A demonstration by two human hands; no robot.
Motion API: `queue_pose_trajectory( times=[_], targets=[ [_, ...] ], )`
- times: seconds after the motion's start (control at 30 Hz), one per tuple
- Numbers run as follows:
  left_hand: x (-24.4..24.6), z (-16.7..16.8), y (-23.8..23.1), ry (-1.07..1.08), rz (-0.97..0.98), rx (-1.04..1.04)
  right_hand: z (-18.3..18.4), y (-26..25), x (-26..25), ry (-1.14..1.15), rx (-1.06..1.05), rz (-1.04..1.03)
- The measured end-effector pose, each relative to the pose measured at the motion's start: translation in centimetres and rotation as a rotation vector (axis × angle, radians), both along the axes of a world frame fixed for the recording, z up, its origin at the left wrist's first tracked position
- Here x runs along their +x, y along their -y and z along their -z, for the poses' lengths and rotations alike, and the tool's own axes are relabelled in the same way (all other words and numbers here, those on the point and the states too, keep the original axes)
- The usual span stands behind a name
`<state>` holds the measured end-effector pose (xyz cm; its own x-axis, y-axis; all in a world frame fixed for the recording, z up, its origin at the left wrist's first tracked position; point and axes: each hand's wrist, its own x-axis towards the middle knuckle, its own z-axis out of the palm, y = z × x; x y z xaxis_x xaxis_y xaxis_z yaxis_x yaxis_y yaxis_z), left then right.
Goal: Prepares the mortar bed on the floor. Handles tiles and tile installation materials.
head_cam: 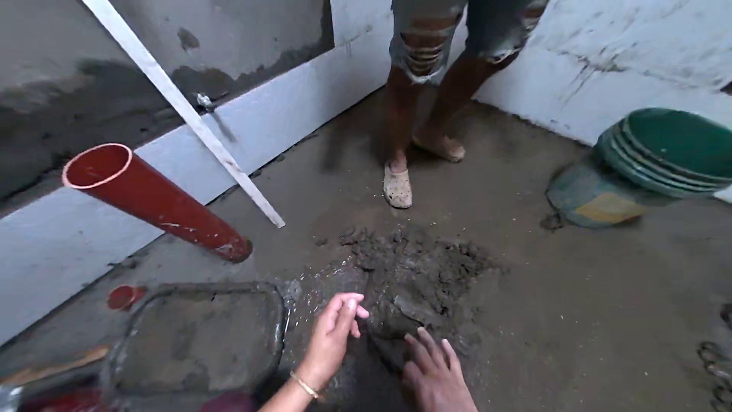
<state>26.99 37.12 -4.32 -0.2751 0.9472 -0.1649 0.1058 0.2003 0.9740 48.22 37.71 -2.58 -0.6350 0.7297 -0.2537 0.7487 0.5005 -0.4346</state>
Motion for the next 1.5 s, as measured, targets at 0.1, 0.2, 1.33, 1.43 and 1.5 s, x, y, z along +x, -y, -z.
queue_pose_trajectory(
  times=[0.1,0.2,1.33,1.43,1.5],
  targets=[
    [0.7,-2.5,1.8,0.004,-0.067,-0.053,2.3,-1.4,-0.9,0.192,-0.222,0.030],
    [2.2,-4.2,2.8,0.009,-0.008,-0.141,4.4,-1.5,-1.2,0.336,-0.415,0.077],
    [-22.9,-28.5,45.5,-0.880,-0.749,-0.844,-23.4,24.4,0.2,0.440,-0.641,-0.231],
    [-25.0,-25.6,47.3,-0.781,-0.538,-0.923,-19.5,29.0,2.8,0.158,-0.456,-0.250],
    [-25.4,-24.9,47.8,-0.775,-0.500,-0.903,-19.5,30.6,1.8,0.170,-0.458,-0.292]
  ],
)
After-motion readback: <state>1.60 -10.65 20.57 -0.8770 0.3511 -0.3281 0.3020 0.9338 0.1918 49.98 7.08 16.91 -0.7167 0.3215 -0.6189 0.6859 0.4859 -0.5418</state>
